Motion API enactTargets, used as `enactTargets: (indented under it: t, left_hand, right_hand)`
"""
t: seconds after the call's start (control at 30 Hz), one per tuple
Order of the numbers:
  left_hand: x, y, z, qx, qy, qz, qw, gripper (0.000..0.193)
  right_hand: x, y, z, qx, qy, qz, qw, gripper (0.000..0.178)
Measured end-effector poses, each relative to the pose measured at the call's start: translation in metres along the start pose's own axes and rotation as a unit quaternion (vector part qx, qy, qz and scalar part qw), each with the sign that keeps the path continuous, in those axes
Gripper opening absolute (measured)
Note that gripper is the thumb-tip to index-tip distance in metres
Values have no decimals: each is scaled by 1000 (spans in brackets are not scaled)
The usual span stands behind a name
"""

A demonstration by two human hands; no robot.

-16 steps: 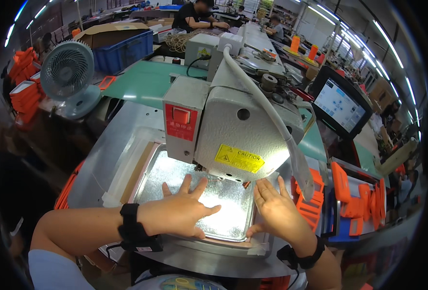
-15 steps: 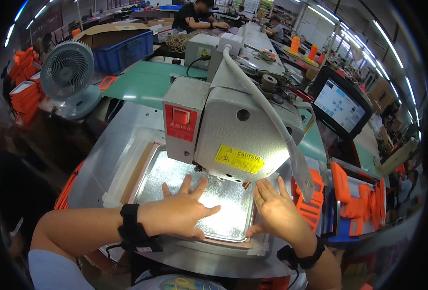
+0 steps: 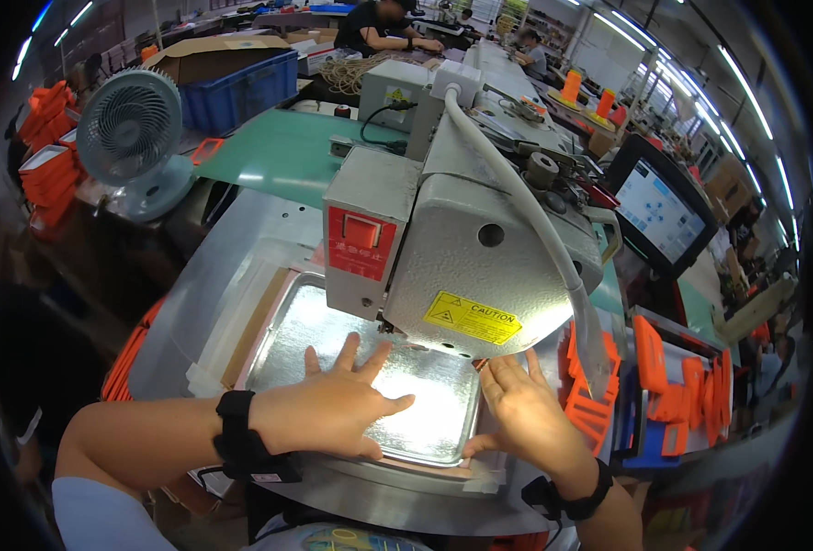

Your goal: Operating an automated industrial sewing or heat-sealing machine to assemble orange medical-style bags with cross symbols.

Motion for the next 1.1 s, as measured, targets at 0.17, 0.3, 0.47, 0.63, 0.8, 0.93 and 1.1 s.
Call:
enactTargets:
  t: [0.17, 0.3, 0.47, 0.63, 0.8, 0.93, 1.1]
  left_hand:
    - [-4, 5, 12, -12, -1, -2, 1000, 74]
    - [-4, 8, 18, -14, -6, -5, 1000, 75]
    - [-8, 10, 27, -7, -6, -7, 1000, 76]
    - [-16, 4, 35, 7, -5, -29, 1000, 76]
    - [-22, -6, 41, 8, -27, -54, 998, 72]
    - [-31, -15, 46, 2, 1, -9, 1000, 70]
    - [-29, -24, 61, 23, 73, -27, 997, 67]
  right_hand:
    - [3, -12, 6, 11, 3, 54, 998, 107]
    - [4, -17, 10, 11, -10, 33, 999, 105]
    - [5, -25, 12, 1, 14, 31, 999, 107]
    - [3, -36, 4, 6, -49, 68, 996, 98]
    - [13, -35, -13, 23, -133, -2, 991, 85]
    - [16, -35, -23, 25, -208, -34, 977, 77]
    - [11, -46, -24, 15, -223, -12, 975, 69]
Point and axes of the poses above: each hand's wrist, its own y-axis away from the middle knuckle, its own x-axis out of the palm, z = x × y, the point moved 8 cm from there along -y, towards the middle knuckle, and after that the axes turned 8 degrees about -x, right-handed, at the moved point
